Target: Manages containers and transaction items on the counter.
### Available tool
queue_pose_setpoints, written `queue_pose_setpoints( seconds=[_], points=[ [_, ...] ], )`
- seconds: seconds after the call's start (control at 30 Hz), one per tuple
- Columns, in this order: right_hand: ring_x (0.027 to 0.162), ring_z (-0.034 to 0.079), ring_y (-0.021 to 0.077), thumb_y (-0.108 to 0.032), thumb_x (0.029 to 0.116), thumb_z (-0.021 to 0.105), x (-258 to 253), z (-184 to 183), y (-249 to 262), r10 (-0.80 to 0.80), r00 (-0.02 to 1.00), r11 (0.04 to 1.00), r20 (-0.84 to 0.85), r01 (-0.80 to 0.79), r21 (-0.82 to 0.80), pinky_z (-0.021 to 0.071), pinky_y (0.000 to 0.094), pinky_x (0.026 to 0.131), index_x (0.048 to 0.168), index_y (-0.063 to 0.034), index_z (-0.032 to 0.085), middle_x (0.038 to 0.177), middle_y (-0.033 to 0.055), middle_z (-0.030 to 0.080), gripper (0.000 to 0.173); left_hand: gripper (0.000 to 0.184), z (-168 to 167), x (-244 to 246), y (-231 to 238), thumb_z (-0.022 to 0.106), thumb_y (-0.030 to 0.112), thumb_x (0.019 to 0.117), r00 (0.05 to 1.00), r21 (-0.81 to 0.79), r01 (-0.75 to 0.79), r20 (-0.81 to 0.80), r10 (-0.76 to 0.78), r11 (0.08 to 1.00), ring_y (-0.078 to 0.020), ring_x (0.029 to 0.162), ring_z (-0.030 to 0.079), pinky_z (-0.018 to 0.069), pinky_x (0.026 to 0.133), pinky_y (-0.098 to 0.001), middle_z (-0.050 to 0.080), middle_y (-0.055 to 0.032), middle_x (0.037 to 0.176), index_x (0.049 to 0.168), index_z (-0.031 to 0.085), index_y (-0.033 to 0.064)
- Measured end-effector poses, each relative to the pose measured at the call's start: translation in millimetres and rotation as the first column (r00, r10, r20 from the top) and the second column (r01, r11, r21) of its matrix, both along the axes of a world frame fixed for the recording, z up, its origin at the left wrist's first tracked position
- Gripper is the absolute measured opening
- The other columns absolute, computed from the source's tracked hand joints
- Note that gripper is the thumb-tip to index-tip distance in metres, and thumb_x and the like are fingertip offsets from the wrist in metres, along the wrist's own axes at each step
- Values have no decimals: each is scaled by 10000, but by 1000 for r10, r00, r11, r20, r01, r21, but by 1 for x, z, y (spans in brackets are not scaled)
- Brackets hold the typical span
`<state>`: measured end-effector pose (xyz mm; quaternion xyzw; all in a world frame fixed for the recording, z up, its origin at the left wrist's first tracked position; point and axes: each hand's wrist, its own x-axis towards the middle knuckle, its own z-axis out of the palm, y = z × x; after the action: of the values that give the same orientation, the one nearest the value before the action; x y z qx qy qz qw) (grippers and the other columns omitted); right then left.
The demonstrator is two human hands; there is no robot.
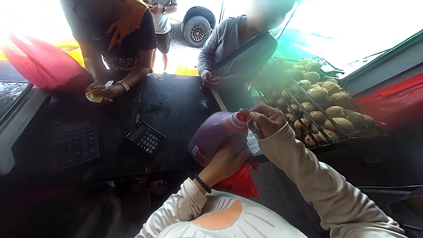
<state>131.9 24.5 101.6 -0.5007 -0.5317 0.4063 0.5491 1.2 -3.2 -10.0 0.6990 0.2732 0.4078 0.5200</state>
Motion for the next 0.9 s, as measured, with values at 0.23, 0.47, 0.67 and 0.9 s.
queue_pose_setpoints(
  seconds=[0.23,0.47,0.67,0.9],
  points=[
    [451,509,-7,-5,919,509,-15,-37,-5,-154,954,947,-258,217,238,449,149,441,810,-117,679,594,-69,619,231,628,-1,-1,-2,533,286,1057,1000,-32,-17,-27,16,999,-273,1387,515,390,1181,-397,527,-279,1458,1514,367,-112],
    [493,568,-7,9,958,493,-22,-56,-1,-223,920,845,-322,347,407,487,155,461,860,-124,695,642,-84,662,262,550,-5,3,-2,516,198,1050,998,40,-59,0,59,997,-248,1348,551,414,1163,-370,564,-276,1412,1484,405,-122],
    [518,563,-14,-35,999,471,-12,-49,-2,-289,901,821,-324,408,399,474,150,470,891,-152,685,705,-91,688,266,579,-6,2,-1,534,231,1049,999,36,-28,-27,29,999,-250,1355,544,414,1165,-373,563,-265,1418,1489,395,-119],
    [608,599,-60,-102,941,657,28,-20,0,-227,958,784,174,73,616,516,142,536,955,-149,747,857,-111,742,102,569,-8,2,2,545,242,1054,1000,-8,10,-28,-10,1000,-193,1339,553,437,1149,-343,588,-186,1411,1511,392,-62]
  ],
)
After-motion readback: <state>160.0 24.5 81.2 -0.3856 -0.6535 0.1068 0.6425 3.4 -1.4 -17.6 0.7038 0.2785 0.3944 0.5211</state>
